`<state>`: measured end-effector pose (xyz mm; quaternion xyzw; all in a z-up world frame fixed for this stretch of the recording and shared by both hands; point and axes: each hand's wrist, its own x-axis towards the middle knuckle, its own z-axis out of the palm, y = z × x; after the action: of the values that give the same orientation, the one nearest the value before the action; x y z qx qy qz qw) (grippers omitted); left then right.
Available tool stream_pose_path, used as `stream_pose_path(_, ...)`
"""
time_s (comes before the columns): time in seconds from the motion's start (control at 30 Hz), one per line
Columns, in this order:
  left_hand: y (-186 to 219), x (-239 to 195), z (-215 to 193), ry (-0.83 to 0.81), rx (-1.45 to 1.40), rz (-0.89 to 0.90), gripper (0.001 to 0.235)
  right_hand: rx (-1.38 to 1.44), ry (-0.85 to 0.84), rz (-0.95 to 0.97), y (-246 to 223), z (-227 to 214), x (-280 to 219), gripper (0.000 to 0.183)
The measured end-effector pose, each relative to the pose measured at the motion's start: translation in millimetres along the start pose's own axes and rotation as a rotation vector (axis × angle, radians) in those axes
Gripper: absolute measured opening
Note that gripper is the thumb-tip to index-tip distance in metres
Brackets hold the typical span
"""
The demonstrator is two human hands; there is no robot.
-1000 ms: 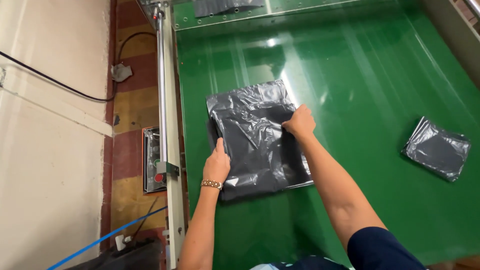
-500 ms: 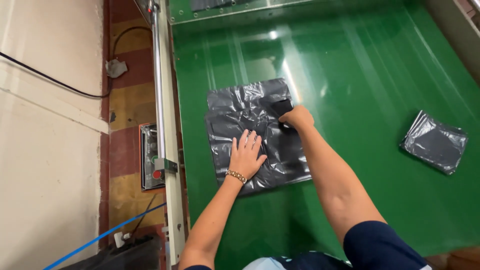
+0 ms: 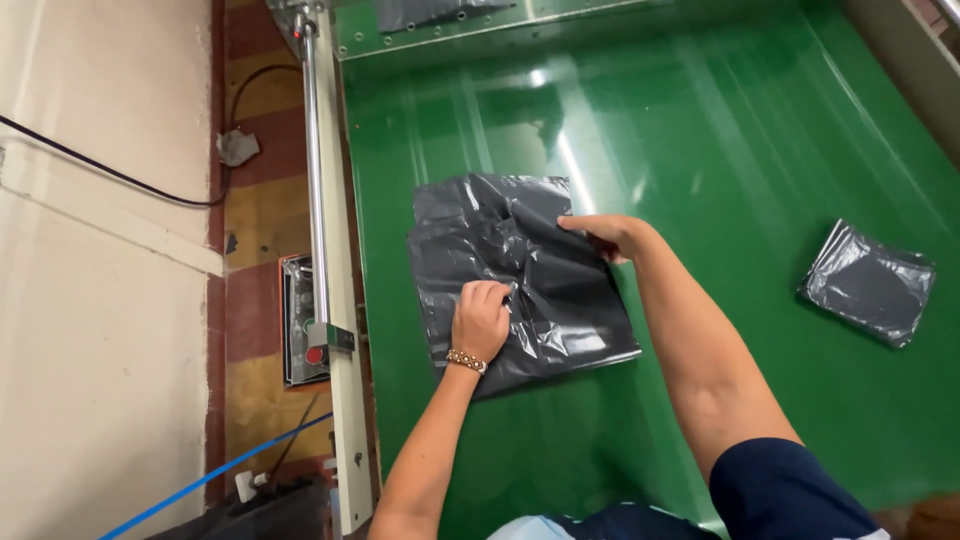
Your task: Folding plastic bags from a conveyor belt and stacking them into a storage crate.
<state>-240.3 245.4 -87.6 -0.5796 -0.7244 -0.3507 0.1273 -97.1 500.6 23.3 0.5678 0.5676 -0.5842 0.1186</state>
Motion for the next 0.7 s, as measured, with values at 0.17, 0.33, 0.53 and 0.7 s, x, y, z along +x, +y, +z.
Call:
stream_pose_path(0.17,0,0,-2,0.015,-0.078,0.005,0.024,0.295,0.121,-0.332,6,12,60,0.063)
stream_pose_path(0.33,-9,10,-14,-0.084,-0.408,-0.28,0.024,0.081,0.473,-0.73,25,30,35,0.032)
stream_pose_path(0.53,-20,12,-73,-0.314,-1.313,-1.104,0.042,-0.459,0.778,-1.488,113,37,-57,0.02)
stream_pose_path(0.7,-60,-48,-82,-0.033,-1.358,-1.248,0.036,-0.456,0.879,-1.057,186,46,-33,0.017)
